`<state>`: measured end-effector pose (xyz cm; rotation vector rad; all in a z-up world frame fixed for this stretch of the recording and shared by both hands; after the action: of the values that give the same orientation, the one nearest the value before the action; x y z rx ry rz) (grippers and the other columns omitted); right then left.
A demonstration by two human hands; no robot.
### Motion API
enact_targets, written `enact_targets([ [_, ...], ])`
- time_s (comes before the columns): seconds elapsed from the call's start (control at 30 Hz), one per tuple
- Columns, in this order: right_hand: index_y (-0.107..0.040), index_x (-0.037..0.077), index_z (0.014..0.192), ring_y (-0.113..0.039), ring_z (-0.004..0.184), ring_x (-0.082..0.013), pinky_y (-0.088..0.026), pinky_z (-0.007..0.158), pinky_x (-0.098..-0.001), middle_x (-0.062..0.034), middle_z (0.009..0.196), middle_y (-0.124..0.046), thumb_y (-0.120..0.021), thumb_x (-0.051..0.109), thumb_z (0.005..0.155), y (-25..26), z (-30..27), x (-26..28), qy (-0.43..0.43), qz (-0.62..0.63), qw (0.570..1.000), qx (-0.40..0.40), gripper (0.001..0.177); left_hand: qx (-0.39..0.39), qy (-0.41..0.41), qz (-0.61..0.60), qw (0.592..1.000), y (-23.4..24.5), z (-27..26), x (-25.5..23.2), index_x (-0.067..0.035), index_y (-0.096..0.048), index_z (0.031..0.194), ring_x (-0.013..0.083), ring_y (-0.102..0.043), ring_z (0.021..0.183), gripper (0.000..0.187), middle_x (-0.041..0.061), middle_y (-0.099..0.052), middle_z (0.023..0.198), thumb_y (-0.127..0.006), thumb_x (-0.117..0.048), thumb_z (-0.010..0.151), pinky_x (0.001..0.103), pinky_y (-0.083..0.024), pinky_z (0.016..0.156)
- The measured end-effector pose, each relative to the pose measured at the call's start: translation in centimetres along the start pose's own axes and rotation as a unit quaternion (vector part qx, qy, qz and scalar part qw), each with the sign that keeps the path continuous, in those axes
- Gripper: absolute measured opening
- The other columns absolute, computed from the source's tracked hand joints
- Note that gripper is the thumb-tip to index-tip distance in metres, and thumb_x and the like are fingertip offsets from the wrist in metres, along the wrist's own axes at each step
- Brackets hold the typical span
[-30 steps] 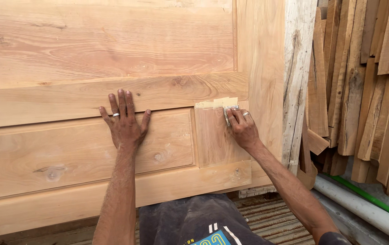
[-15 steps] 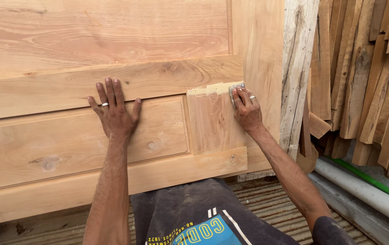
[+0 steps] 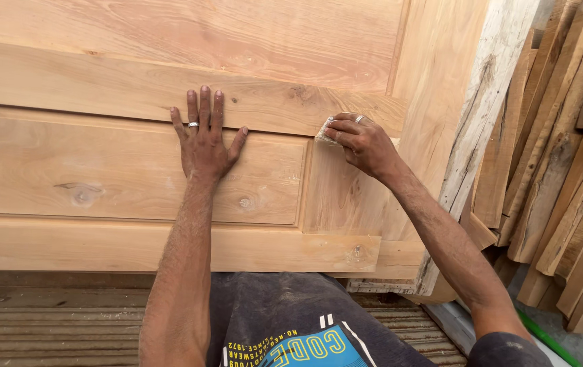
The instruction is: The person applies wood filler to a wooden door using a small putty knife, smoothing the filler into the grooves and joints. The person repeatedly scoops filler from a board and spreads it across the door surface.
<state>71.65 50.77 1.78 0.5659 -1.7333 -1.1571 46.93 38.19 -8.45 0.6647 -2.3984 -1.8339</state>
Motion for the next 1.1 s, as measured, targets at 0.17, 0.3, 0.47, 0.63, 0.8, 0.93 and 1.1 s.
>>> enact_targets([
  [0.17,-0.073,0.011,0.123,-0.059,0.130,-0.0251,-0.049,0.109,-0.0376,-0.0055,0.133,-0.069,-0.067,0.002,0.085,-2.3,2.1,2.5,0.096,-0.138,0.980,0.108,0.040,0.004,0.004,-0.023,1.000,0.3,-0.2,0.2,-0.022,-0.003,0.171,0.0229,0.009,0.161,0.089,0.005,0.003,0.177,-0.035,-0.075,0.107,0.061,0.004,0.131],
  [0.3,-0.072,0.013,0.124,-0.057,0.133,-0.0231,-0.045,0.115,-0.0378,-0.0038,0.137,-0.066,-0.061,0.006,0.096,-3.0,1.1,1.6,0.101,-0.169,0.968,0.155,0.030,0.014,0.010,-0.047,0.999,-0.3,-0.3,0.6,-0.024,-0.003,0.171,0.0235,0.008,0.161,0.089,0.006,0.003,0.177,-0.036,-0.076,0.107,0.061,0.003,0.132],
  [0.47,-0.072,0.015,0.123,-0.058,0.131,-0.0218,-0.042,0.119,-0.0366,-0.0026,0.134,-0.067,-0.062,0.005,0.094,-3.0,-1.2,0.4,0.116,-0.225,0.945,0.209,0.033,-0.029,-0.009,-0.030,0.999,0.2,-0.2,0.3,-0.024,-0.003,0.173,0.0240,0.007,0.162,0.091,0.006,0.004,0.178,-0.038,-0.077,0.109,0.061,0.002,0.132],
  [0.63,-0.072,0.015,0.124,-0.058,0.132,-0.0215,-0.043,0.118,-0.0360,-0.0028,0.135,-0.067,-0.068,0.003,0.084,-1.5,-4.9,-2.6,0.079,-0.234,0.939,0.239,0.042,0.020,0.000,-0.066,0.998,-0.5,-0.6,0.6,-0.023,-0.004,0.174,0.0256,0.005,0.164,0.091,0.007,0.002,0.179,-0.043,-0.076,0.111,0.063,0.001,0.133],
  [0.8,-0.073,0.015,0.122,-0.059,0.133,-0.0185,-0.046,0.118,-0.0341,-0.0016,0.135,-0.069,-0.067,-0.003,0.085,0.4,-9.0,-6.3,0.059,-0.249,0.940,0.225,0.042,0.033,0.000,-0.081,0.996,0.4,-0.5,0.2,-0.023,-0.005,0.175,0.0258,0.004,0.164,0.090,0.007,0.001,0.180,-0.042,-0.072,0.109,0.064,0.002,0.133],
  [0.93,-0.075,0.014,0.121,-0.060,0.130,-0.0225,-0.048,0.113,-0.0361,-0.0035,0.131,-0.071,-0.065,-0.005,0.086,0.2,-10.7,-7.7,0.034,-0.214,0.955,0.202,0.041,0.026,0.004,-0.096,0.995,0.8,-0.7,0.2,-0.024,-0.006,0.176,0.0247,0.005,0.165,0.090,0.006,0.002,0.181,-0.042,-0.070,0.108,0.063,0.002,0.134],
  [1.1,-0.078,0.018,0.114,-0.068,0.119,-0.0216,-0.056,0.103,-0.0355,-0.0009,0.124,-0.075,-0.062,-0.008,0.090,0.7,-10.9,-8.3,0.011,-0.199,0.951,0.238,0.039,0.019,-0.002,-0.100,0.995,0.5,-0.3,0.3,-0.022,-0.005,0.174,0.0240,0.005,0.165,0.090,0.006,0.003,0.180,-0.039,-0.074,0.110,0.063,0.003,0.133],
])
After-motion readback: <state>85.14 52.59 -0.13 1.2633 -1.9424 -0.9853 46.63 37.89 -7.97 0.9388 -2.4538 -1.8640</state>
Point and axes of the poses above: each hand's wrist, its own z-axis towards the middle knuckle, its own y-axis out of the back of the hand, x = y × z, the point moved 10 cm from there along z, towards the middle knuckle
